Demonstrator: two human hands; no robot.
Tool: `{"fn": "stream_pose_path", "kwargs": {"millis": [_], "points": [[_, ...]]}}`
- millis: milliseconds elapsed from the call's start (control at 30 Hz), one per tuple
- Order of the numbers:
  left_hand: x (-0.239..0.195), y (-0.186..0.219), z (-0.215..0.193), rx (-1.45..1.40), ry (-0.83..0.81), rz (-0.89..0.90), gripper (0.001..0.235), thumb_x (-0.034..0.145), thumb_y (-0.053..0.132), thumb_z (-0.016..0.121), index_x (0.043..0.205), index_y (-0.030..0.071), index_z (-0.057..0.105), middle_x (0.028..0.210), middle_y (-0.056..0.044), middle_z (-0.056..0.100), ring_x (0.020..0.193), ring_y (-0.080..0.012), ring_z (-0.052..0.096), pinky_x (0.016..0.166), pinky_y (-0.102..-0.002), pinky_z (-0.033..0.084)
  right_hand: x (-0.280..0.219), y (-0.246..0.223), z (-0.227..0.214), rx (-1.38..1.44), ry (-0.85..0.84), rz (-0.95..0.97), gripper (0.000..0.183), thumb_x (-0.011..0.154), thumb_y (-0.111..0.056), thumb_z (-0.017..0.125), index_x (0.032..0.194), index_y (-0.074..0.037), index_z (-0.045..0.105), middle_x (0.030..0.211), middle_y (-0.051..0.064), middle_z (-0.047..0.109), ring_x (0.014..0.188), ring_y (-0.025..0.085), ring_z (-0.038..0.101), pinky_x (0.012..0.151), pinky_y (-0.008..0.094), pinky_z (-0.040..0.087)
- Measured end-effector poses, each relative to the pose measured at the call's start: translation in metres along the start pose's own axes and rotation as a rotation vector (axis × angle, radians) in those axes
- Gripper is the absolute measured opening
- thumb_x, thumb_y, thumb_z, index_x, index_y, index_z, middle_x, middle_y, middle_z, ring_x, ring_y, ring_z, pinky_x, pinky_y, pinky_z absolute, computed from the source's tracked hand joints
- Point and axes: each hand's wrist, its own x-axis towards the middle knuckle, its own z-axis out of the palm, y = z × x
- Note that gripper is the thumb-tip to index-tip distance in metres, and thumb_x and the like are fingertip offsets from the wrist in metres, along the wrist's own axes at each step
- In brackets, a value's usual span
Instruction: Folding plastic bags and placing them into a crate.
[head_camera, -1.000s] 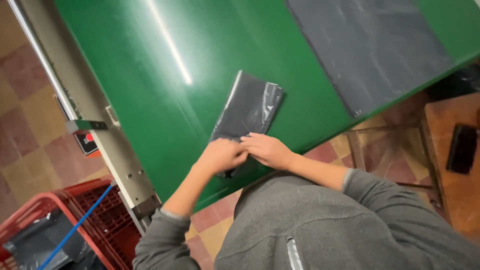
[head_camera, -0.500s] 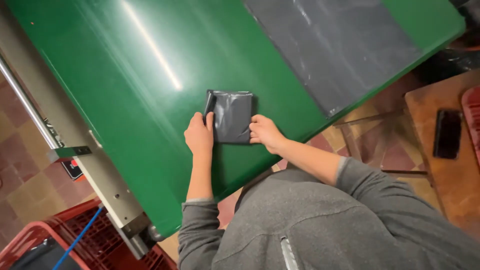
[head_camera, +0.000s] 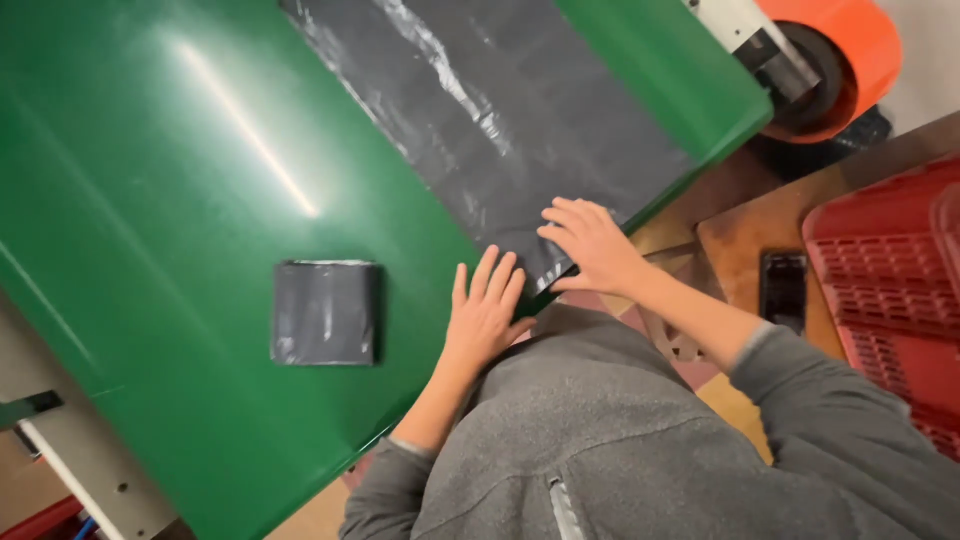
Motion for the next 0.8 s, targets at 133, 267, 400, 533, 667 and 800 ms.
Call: {"fn": "stream_pose_path", "kwargs": {"millis": [133,267,400,533,667,800], "points": [[0.027,0.016,0.031,-0.057,-0.092,-0.064,0.078,0.065,0.049,0.082,0.126,0.004,0.061,0.142,-0.014,0.054,0.139,-0.0374,0.041,0.107,-0.063,0.031,-0.003,0.017,0.006,0.015,0.024,-0.062,0.08,0.062,-0.045,0.087,0.125,-0.003,0.06,0.137,0.019,0.055,0.135,0.041,0.046,0.109,0.057,0.036],[0.031,0.015,0.044,0.019,0.111,-0.093,0.04,0.085,0.034,0.078,0.114,0.01,0.065,0.13,-0.006,0.063,0.131,-0.0299,0.054,0.104,-0.049,0.042,0.001,0.035,-0.017,0.046,0.036,-0.048,0.069,0.068,-0.04,0.085,0.124,-0.006,0.062,0.137,0.013,0.058,0.135,0.034,0.05,0.107,0.05,0.04],[0.033,0.017,0.005,-0.328,-0.093,-0.245,0.013,0.09,0.021,0.074,0.097,0.011,0.068,0.098,-0.006,0.069,0.097,-0.0283,0.067,0.077,-0.04,0.051,-0.028,0.086,-0.052,-0.042,-0.045,-0.001,0.05,0.062,-0.011,0.077,0.112,-0.01,0.067,0.124,0.006,0.069,0.13,0.028,0.061,0.105,0.041,0.046],[0.018,0.02,-0.045,-0.582,-0.109,-0.356,0.012,0.09,0.017,0.072,0.097,0.008,0.069,0.091,-0.01,0.068,0.086,-0.0302,0.068,0.074,-0.038,0.053,-0.042,0.122,-0.087,-0.014,-0.264,0.183,0.022,0.08,-0.012,0.078,0.1,-0.019,0.073,0.099,-0.002,0.075,0.099,0.021,0.069,0.09,0.035,0.051],[0.025,-0.031,-0.052,-0.803,0.169,-0.665,0.013,0.09,0.013,0.064,0.096,0.001,0.067,0.083,-0.007,0.064,0.077,-0.018,0.06,0.07,-0.031,0.05,0.036,0.117,-0.12,0.314,-0.138,0.186,0.018,0.08,-0.015,0.077,0.097,-0.015,0.072,0.092,0.001,0.074,0.082,0.021,0.07,0.073,0.032,0.053],[0.068,-0.137,-0.034,-1.113,0.583,-1.06,0.021,0.103,0.022,0.059,0.101,0.002,0.066,0.089,0.0,0.062,0.083,-0.0098,0.055,0.076,-0.029,0.048,0.166,0.144,-0.084,0.286,0.119,-0.01,0.017,0.09,-0.021,0.078,0.1,-0.01,0.069,0.096,0.004,0.073,0.087,0.027,0.069,0.077,0.038,0.053]]}}
